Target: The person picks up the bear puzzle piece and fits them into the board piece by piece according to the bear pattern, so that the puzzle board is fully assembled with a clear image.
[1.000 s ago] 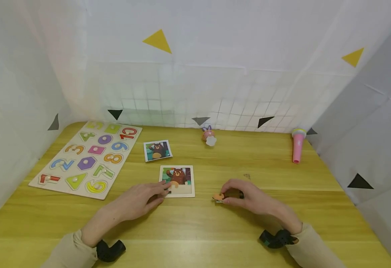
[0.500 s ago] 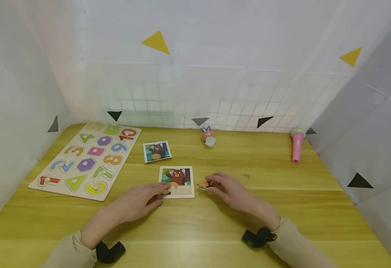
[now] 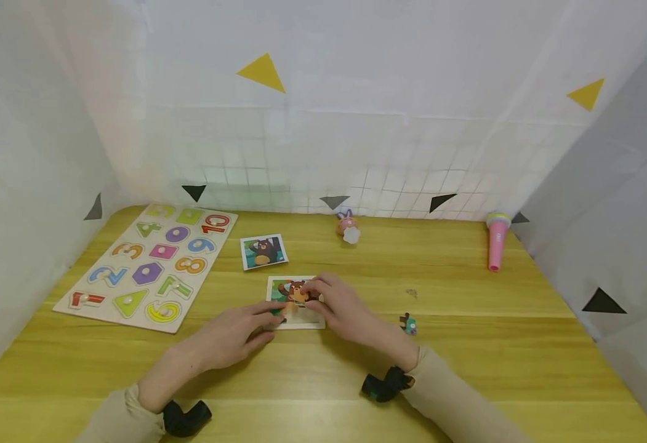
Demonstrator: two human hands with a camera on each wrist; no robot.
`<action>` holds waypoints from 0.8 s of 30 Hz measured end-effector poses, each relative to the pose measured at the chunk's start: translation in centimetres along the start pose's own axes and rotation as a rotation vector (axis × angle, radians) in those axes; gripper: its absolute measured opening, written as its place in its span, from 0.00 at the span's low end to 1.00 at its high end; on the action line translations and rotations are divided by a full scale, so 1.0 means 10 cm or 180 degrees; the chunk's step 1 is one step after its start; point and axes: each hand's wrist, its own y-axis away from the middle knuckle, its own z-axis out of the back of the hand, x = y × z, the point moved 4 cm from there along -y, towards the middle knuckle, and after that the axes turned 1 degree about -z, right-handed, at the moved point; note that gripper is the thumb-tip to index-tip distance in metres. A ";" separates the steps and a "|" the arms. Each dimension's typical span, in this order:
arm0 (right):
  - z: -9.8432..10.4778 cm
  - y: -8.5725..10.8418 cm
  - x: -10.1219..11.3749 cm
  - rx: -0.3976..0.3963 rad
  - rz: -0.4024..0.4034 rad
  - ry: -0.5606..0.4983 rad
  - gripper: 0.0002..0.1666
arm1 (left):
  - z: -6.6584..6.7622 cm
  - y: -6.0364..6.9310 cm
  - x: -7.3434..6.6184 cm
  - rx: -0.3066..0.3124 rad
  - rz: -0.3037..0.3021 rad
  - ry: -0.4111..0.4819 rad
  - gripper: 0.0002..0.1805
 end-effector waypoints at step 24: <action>-0.21 0.09 -0.02 0.0124 0.0003 0.0103 0.14 | -0.02 0.00 0.00 0.0101 0.0233 0.0103 0.28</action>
